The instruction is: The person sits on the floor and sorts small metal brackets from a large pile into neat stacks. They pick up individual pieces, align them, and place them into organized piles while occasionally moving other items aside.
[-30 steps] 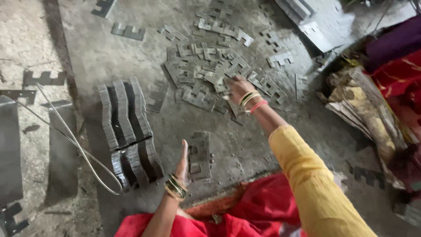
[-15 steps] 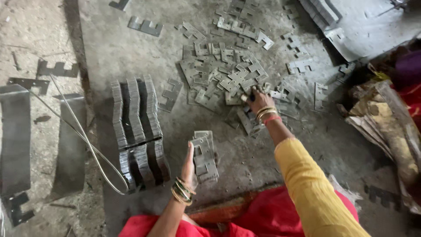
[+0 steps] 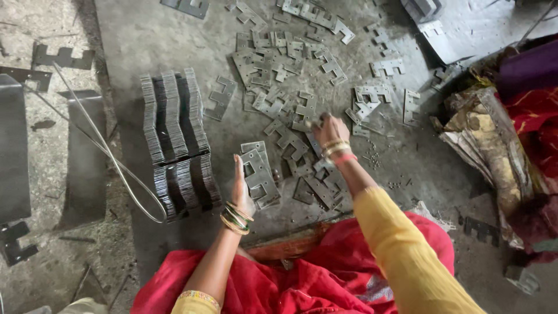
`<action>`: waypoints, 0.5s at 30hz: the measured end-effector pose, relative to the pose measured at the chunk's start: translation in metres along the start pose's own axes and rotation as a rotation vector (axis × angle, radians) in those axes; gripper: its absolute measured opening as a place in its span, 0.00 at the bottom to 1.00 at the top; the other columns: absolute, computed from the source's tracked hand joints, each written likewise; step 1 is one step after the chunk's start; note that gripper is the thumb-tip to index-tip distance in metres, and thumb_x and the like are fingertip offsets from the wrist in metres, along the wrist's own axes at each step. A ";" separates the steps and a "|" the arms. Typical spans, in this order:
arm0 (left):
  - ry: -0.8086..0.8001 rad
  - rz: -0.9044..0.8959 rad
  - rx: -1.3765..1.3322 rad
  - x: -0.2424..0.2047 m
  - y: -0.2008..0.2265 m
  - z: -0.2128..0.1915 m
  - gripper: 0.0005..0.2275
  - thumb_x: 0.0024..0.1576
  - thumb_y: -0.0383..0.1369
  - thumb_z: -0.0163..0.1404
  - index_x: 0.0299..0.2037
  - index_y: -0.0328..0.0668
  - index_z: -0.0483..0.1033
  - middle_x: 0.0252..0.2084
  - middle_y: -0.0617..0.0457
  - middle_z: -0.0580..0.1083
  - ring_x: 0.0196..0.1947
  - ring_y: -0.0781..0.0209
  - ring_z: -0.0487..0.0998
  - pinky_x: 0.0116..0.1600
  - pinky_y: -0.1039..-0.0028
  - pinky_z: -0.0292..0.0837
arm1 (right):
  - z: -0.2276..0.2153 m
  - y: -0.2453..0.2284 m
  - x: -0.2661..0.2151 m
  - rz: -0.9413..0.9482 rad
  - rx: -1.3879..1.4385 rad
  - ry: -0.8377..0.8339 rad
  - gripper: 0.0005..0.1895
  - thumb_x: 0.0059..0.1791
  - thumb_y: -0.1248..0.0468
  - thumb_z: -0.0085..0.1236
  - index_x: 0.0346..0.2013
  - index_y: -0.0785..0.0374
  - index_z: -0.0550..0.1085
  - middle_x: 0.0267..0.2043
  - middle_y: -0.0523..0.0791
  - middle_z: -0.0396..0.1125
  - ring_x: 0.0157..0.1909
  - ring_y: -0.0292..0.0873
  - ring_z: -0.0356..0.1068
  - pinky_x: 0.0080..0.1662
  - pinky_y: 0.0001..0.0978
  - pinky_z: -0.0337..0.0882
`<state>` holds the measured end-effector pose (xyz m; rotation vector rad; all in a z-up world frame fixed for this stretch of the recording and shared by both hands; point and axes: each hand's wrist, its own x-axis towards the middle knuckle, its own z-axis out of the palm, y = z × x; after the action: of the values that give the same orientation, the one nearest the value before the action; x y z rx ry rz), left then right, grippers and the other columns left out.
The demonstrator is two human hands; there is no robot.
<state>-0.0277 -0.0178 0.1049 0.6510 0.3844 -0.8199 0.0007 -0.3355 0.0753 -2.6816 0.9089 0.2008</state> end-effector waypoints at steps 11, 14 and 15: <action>0.128 0.267 0.208 0.059 -0.019 -0.056 0.35 0.64 0.57 0.34 0.75 0.44 0.46 0.78 0.54 0.53 0.76 0.61 0.56 0.76 0.67 0.47 | 0.045 -0.002 0.129 0.085 0.346 -0.038 0.34 0.40 0.53 0.67 0.58 0.65 0.77 0.52 0.56 0.78 0.53 0.53 0.80 0.52 0.43 0.78; 0.085 0.681 0.685 0.084 -0.040 -0.092 0.30 0.70 0.48 0.28 0.77 0.36 0.46 0.81 0.47 0.47 0.80 0.59 0.46 0.79 0.72 0.38 | 0.057 -0.004 0.113 -0.129 0.597 -0.236 0.34 0.43 0.58 0.68 0.61 0.69 0.73 0.53 0.58 0.77 0.53 0.56 0.79 0.53 0.46 0.78; 0.077 0.756 0.759 0.090 -0.043 -0.101 0.28 0.71 0.45 0.27 0.77 0.35 0.46 0.81 0.46 0.46 0.80 0.58 0.45 0.80 0.71 0.37 | 0.064 -0.008 0.102 -0.203 0.691 -0.320 0.33 0.44 0.59 0.70 0.61 0.70 0.72 0.53 0.59 0.76 0.53 0.57 0.78 0.53 0.47 0.77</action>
<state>-0.0109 -0.0217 -0.0358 1.4249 -0.1394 -0.1819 0.0843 -0.3665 -0.0058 -2.0028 0.4808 0.2134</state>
